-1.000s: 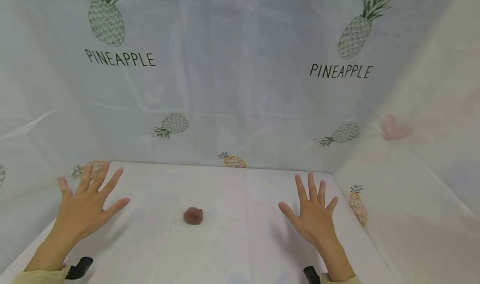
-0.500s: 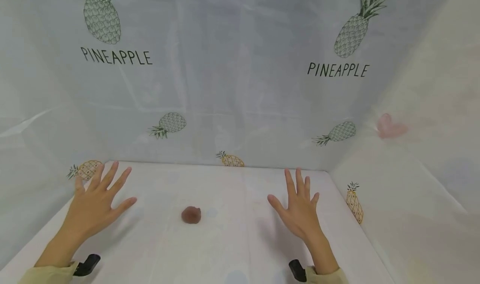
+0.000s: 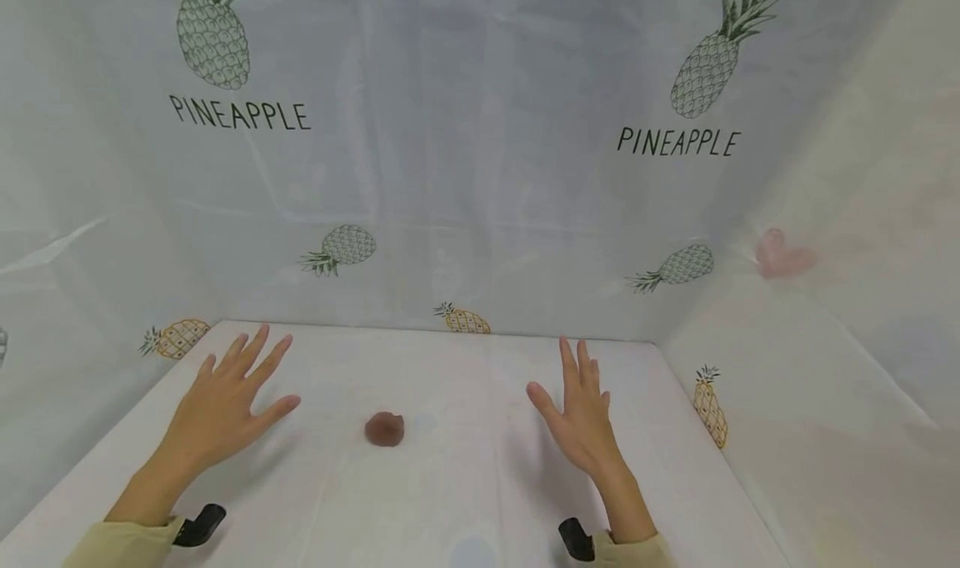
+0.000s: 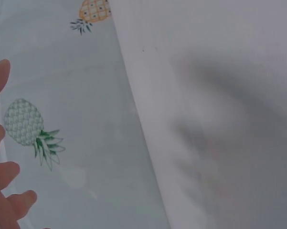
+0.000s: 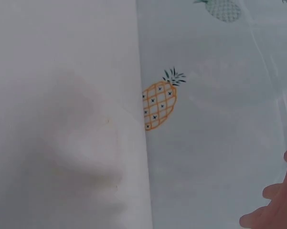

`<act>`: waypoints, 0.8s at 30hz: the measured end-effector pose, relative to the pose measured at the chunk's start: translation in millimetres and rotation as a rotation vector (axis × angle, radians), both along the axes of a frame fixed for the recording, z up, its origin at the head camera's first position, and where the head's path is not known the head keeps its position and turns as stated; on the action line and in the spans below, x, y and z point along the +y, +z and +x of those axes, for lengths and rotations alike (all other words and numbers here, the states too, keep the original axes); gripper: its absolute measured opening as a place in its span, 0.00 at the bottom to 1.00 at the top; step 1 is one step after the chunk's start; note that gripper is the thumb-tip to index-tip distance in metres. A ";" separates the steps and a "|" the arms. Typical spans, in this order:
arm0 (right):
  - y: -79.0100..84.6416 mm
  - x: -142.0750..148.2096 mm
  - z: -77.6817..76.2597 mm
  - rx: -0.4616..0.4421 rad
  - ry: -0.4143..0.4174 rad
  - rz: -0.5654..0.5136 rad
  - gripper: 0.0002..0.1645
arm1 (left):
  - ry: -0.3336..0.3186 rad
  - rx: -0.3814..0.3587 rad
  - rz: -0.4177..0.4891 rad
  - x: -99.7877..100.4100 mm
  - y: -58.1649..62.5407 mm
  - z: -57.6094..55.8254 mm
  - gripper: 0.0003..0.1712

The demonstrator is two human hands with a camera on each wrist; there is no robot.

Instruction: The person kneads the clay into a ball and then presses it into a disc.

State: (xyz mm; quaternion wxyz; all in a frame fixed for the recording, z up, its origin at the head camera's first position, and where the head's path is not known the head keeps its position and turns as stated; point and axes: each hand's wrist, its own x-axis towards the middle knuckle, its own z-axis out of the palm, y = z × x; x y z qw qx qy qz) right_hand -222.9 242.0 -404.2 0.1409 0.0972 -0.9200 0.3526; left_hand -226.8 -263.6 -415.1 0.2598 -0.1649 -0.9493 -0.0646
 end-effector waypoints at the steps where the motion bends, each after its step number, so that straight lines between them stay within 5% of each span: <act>1: -0.2 -1.3 0.2 -0.006 0.006 -0.018 0.53 | -0.004 -0.005 0.008 2.2 -0.5 -0.2 0.54; 12: -5.9 -10.6 -3.4 -0.011 0.117 -0.243 0.47 | -0.030 -0.088 0.122 26.6 -3.3 -1.5 0.51; 24: -17.6 -22.3 -5.7 -0.119 0.207 -0.489 0.42 | -0.051 -0.144 0.213 49.2 -7.5 -2.0 0.45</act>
